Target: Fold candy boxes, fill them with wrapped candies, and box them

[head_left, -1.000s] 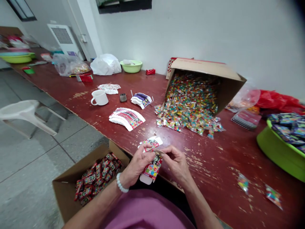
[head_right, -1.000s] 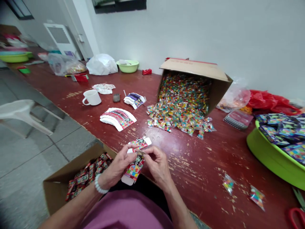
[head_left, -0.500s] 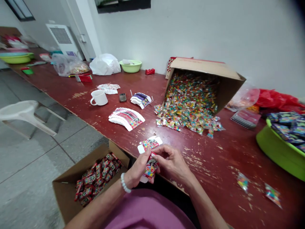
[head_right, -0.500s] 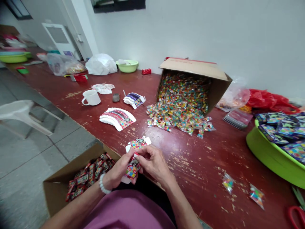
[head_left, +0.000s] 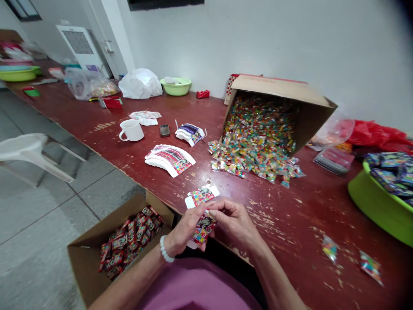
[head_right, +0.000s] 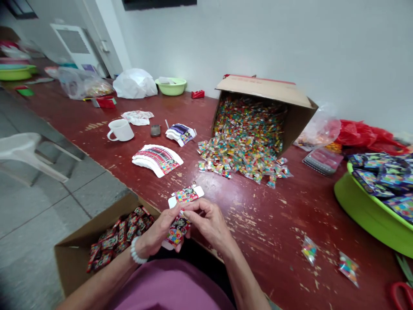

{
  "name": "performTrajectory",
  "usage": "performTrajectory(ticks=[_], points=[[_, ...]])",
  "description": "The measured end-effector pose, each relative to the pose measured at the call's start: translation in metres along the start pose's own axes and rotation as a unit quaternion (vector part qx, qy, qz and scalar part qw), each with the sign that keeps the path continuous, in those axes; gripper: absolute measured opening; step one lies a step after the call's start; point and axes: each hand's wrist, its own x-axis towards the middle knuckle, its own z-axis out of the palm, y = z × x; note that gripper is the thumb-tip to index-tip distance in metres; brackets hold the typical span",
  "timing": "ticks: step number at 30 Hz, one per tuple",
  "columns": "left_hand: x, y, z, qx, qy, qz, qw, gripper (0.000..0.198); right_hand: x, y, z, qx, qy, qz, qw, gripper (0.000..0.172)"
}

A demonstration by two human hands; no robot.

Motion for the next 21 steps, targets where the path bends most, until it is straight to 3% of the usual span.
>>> performTrajectory(ticks=[5, 8, 11, 13, 15, 18, 21], points=[[0.006, 0.000, 0.002, -0.074, 0.014, -0.007, 0.997, 0.064, -0.005, 0.010, 0.008, -0.122, 0.029, -0.117, 0.985, 0.015], [0.009, -0.001, 0.000, -0.116, 0.031, 0.015, 0.993, 0.054, 0.008, 0.018, 0.004, -0.155, 0.005, -0.113, 0.981, 0.018], [0.006, 0.000, -0.005, -0.149, 0.036, 0.026, 0.988, 0.049, 0.043, 0.024, -0.021, -0.264, 0.004, -0.076, 0.962, 0.028], [0.002, 0.001, -0.010, -0.163, 0.039, 0.027, 0.986, 0.043, 0.073, 0.029, -0.045, -0.447, 0.113, -0.088, 0.883, 0.030], [-0.004, 0.003, -0.016, -0.160, 0.036, 0.020, 0.986, 0.039, 0.101, 0.036, -0.068, -0.492, 0.163, -0.073, 0.852, 0.042], [-0.010, 0.003, -0.026, -0.144, 0.028, 0.003, 0.989, 0.043, 0.127, 0.048, -0.090, -0.519, 0.186, -0.052, 0.833, 0.049], [-0.012, 0.003, -0.038, -0.149, 0.041, 0.009, 0.988, 0.047, 0.135, 0.054, -0.100, -0.514, 0.191, -0.040, 0.835, 0.043]])
